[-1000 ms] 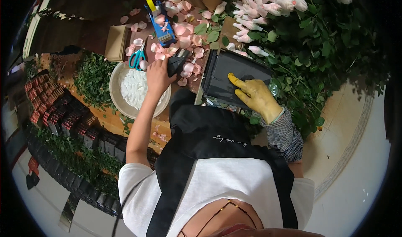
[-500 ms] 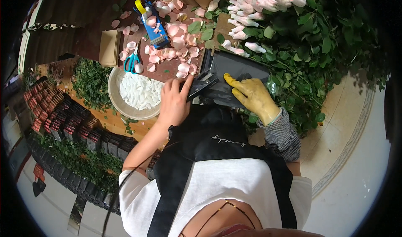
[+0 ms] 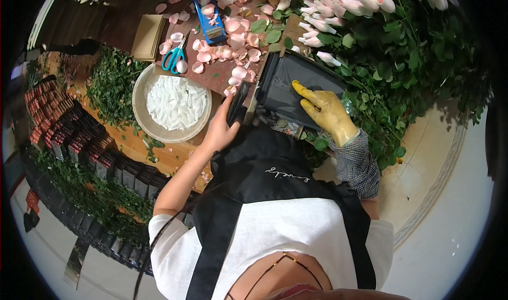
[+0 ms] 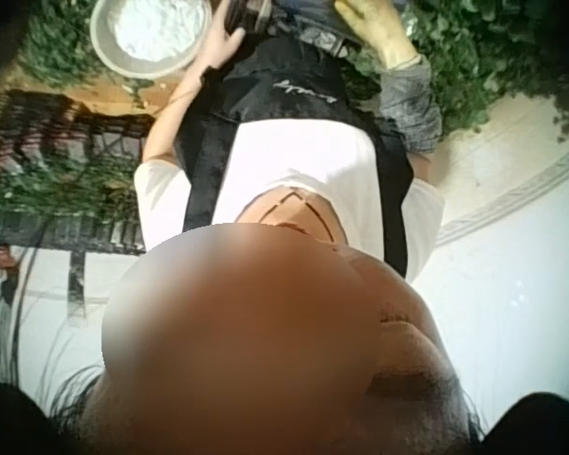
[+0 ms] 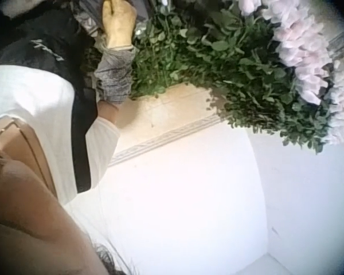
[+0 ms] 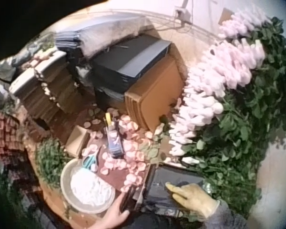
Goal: The person picks up pink roses, places them into a black box, secures them with tape and plastic wrap, and uses tweezers to refine the arrangement.
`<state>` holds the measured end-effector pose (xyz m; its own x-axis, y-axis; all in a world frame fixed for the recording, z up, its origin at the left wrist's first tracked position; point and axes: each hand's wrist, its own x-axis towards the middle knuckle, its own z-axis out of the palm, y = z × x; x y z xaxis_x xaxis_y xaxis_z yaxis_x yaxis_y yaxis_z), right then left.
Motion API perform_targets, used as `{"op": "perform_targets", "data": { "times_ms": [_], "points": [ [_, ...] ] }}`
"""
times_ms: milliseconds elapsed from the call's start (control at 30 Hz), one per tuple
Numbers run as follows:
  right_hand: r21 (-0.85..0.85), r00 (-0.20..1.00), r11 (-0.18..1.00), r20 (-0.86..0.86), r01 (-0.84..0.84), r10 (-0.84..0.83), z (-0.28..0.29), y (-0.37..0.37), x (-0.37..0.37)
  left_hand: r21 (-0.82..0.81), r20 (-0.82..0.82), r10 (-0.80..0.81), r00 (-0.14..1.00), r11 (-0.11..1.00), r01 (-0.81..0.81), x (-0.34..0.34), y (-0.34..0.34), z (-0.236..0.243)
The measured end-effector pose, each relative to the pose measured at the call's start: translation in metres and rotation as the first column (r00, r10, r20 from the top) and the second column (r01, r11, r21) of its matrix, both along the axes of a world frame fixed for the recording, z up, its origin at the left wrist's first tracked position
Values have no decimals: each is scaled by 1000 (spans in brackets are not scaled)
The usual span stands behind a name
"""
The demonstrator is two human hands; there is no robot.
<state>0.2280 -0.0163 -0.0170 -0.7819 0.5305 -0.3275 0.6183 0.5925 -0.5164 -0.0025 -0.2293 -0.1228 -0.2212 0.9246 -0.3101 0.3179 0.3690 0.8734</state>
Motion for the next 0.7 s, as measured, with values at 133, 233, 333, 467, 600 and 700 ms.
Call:
{"op": "perform_targets", "data": {
  "times_ms": [133,233,333,467,600,700],
  "points": [
    [-55,1000,998,20,20,-19,-3,1,2,64,-795,-87,601,972,225,-14,-15,5],
    [-83,997,996,80,19,-12,2,3,-3,6,-825,-254,505,889,458,-19,4,20],
    [-88,991,996,135,29,-16,3,3,-3,98,-880,-216,423,788,608,-45,27,18],
    [-27,998,1000,-59,-7,5,-5,2,2,-37,-866,-322,382,804,594,-53,34,-14],
    [-41,999,999,-28,21,-22,-4,3,1,1,-827,-385,410,728,686,-76,58,2],
    [-47,999,998,19,37,-36,0,3,-3,181,-667,-352,656,777,602,-95,65,-1]
  ]
}}
